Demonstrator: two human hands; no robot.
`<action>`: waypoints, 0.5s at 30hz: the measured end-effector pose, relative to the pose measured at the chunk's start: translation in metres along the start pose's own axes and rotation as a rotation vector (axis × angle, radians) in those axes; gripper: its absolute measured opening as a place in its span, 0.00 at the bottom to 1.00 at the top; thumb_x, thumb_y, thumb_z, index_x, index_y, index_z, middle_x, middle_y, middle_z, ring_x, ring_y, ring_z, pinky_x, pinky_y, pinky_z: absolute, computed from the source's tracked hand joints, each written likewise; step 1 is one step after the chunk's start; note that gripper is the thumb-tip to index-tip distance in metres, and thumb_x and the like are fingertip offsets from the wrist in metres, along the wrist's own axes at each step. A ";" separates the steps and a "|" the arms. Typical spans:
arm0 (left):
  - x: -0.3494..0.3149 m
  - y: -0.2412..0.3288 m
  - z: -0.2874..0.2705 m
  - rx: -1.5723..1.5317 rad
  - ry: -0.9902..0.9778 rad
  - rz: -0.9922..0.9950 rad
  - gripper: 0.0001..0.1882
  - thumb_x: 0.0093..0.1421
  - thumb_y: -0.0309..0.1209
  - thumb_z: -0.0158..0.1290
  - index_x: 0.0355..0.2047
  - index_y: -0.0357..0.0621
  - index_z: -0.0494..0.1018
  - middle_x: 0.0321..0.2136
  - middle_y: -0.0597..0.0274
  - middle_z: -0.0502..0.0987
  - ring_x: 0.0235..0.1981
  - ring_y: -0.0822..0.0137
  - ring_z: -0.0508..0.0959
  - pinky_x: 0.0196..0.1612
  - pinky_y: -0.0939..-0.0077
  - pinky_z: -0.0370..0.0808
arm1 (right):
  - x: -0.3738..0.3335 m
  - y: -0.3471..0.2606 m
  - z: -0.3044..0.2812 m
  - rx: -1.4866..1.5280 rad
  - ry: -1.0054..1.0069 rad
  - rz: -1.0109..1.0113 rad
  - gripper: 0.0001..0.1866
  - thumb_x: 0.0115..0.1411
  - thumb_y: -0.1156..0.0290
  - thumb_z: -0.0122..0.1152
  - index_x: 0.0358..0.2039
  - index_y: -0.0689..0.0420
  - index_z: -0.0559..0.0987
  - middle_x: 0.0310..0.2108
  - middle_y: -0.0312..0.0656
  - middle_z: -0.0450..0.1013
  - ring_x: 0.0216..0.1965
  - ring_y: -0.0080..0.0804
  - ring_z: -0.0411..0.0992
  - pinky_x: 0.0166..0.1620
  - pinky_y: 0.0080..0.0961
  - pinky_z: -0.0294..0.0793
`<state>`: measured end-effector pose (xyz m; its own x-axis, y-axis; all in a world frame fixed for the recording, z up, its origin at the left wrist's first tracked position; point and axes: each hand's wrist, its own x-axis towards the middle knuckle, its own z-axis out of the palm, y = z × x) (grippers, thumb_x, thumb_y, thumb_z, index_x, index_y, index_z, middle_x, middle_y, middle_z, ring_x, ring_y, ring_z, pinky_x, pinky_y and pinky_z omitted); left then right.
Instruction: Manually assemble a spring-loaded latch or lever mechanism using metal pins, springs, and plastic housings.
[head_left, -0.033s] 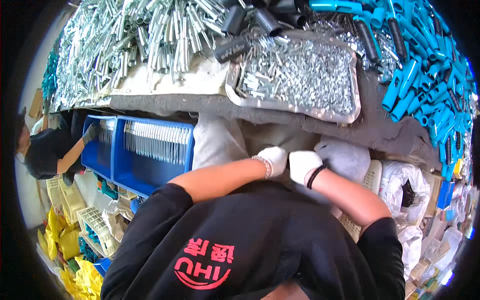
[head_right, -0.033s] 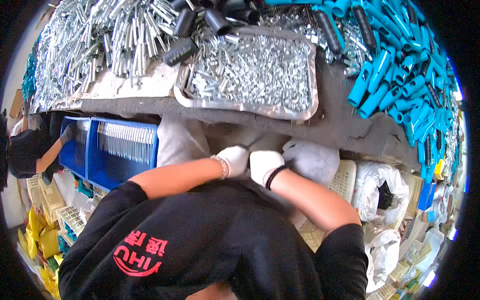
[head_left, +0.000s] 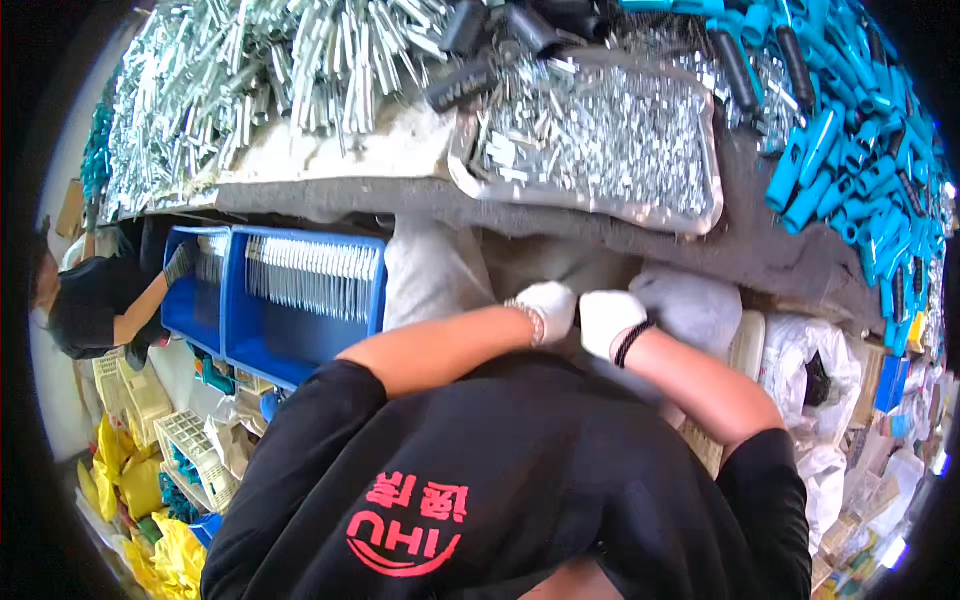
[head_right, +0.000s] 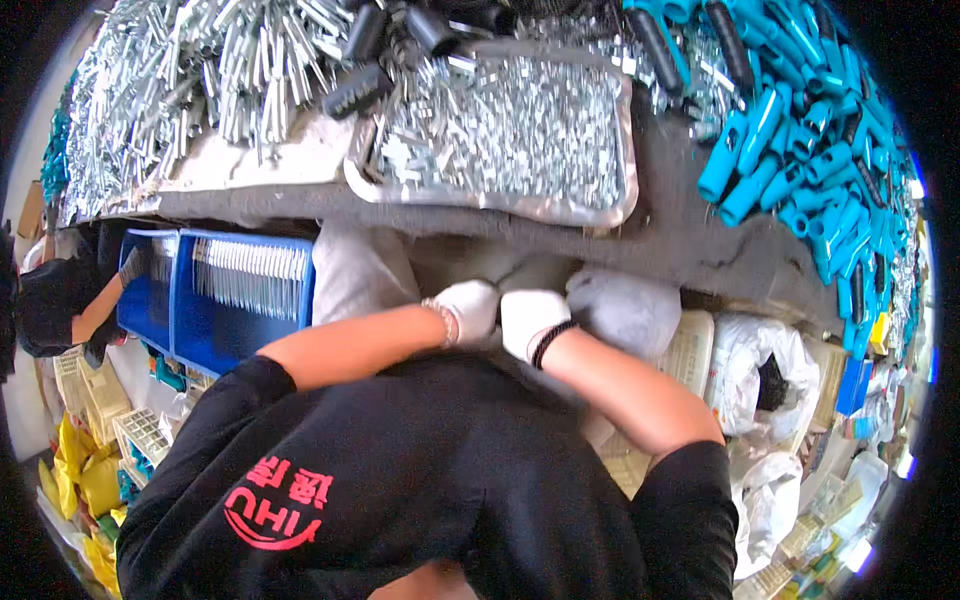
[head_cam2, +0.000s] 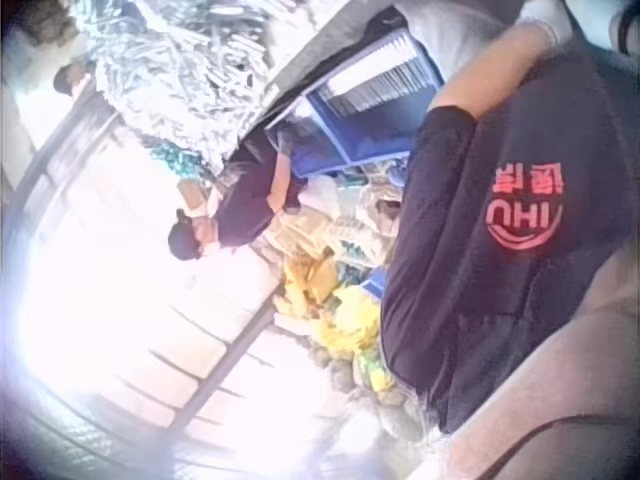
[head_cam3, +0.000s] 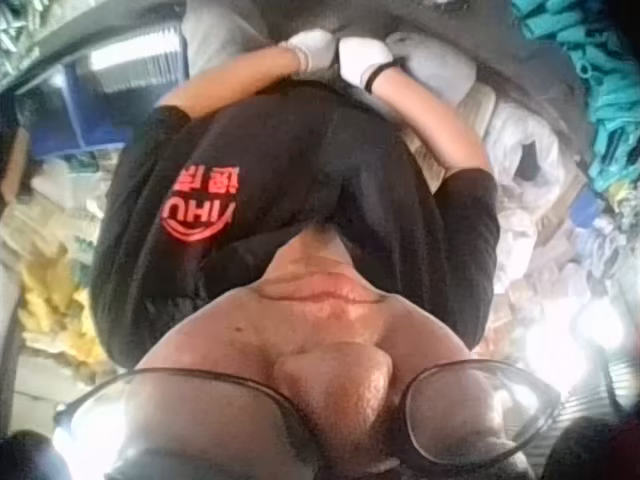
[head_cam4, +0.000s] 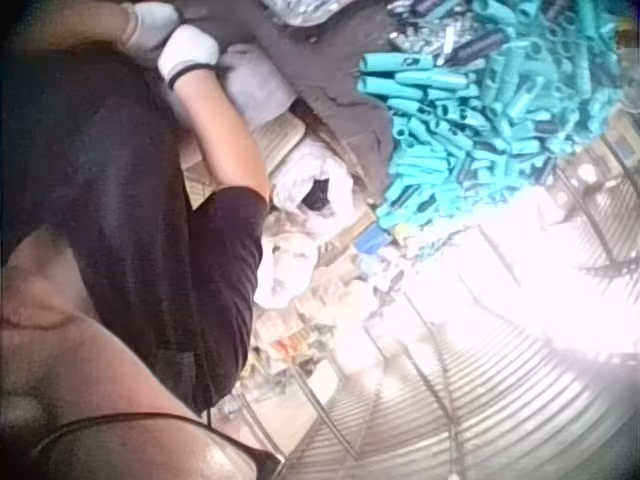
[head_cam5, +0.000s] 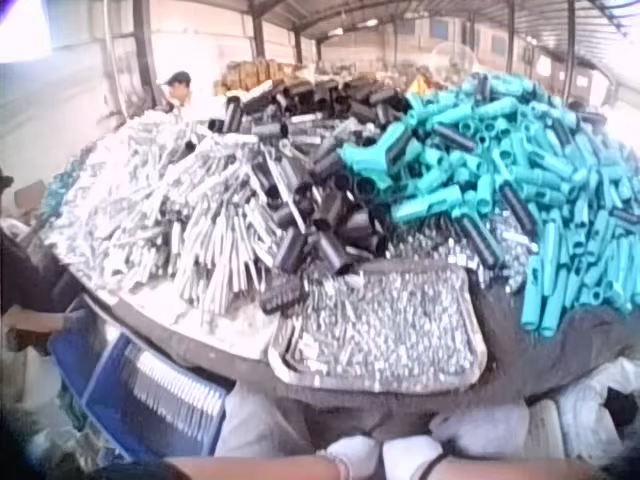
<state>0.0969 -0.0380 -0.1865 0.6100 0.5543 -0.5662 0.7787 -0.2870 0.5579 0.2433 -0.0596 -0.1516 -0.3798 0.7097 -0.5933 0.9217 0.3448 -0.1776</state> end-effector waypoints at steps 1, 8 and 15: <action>0.012 -0.015 0.018 0.022 0.045 0.012 0.16 0.53 0.40 0.59 0.34 0.38 0.82 0.32 0.38 0.81 0.36 0.42 0.82 0.41 0.54 0.80 | 0.001 -0.002 0.002 -0.014 0.021 -0.001 0.12 0.57 0.66 0.54 0.32 0.55 0.85 0.34 0.51 0.81 0.37 0.47 0.81 0.40 0.42 0.80; 0.045 -0.024 0.001 0.324 -0.067 0.113 0.15 0.53 0.38 0.58 0.35 0.42 0.83 0.32 0.46 0.83 0.34 0.50 0.84 0.38 0.59 0.80 | 0.018 0.015 -0.002 0.048 0.026 0.018 0.14 0.57 0.68 0.53 0.33 0.60 0.84 0.35 0.55 0.80 0.39 0.52 0.80 0.44 0.43 0.80; 0.055 -0.031 0.000 0.510 -0.339 0.247 0.20 0.55 0.31 0.58 0.49 0.44 0.77 0.45 0.49 0.81 0.44 0.51 0.82 0.47 0.62 0.78 | 0.029 -0.007 0.034 0.272 -0.033 0.153 0.14 0.56 0.67 0.55 0.37 0.57 0.85 0.37 0.56 0.80 0.42 0.52 0.80 0.45 0.41 0.79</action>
<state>0.1058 0.0013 -0.2349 0.7268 0.1718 -0.6650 0.5311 -0.7545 0.3856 0.2280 -0.0622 -0.1943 -0.2363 0.7191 -0.6535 0.9569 0.0553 -0.2852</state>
